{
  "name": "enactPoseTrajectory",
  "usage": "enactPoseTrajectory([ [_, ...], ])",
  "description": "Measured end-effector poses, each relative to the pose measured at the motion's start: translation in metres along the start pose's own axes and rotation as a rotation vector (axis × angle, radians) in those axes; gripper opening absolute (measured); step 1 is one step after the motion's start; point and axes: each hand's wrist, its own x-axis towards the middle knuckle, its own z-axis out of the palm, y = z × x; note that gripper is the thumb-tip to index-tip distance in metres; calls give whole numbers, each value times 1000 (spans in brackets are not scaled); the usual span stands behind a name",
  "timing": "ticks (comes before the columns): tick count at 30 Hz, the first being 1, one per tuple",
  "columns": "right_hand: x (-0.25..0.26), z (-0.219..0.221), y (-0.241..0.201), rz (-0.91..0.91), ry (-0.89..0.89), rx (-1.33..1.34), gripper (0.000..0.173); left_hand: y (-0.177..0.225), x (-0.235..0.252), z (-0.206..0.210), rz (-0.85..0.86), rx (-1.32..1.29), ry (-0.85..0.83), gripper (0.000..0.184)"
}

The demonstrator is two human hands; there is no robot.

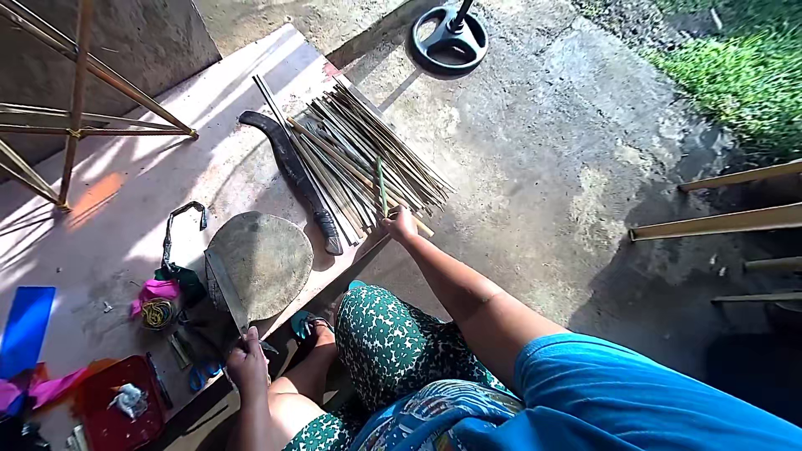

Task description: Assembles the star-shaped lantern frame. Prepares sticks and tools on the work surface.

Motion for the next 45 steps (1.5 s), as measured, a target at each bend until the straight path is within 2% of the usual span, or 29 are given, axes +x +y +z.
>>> enactPoseTrajectory([
  [5,-5,1,0,-80,20,48,35,-4,3,0,25,20,-3,37],
  [12,-5,4,0,-137,-11,78,35,-3,1,1,17,26,-3,38],
  [22,2,-6,9,-221,-47,-71,29,-9,4,3,57,80,6,38],
  [31,1,13,-1,-265,-101,-96,29,-6,2,3,46,120,-1,40],
  [33,-1,12,-4,-284,-62,-141,29,-5,1,2,28,120,-13,41],
  [38,3,1,1,-301,95,-230,52,-7,1,3,26,84,-6,40],
  [42,10,1,12,-247,2,-423,89,-7,2,2,15,87,-3,40],
  [45,11,11,15,-255,-34,-500,101,-10,4,3,27,90,-3,38],
])
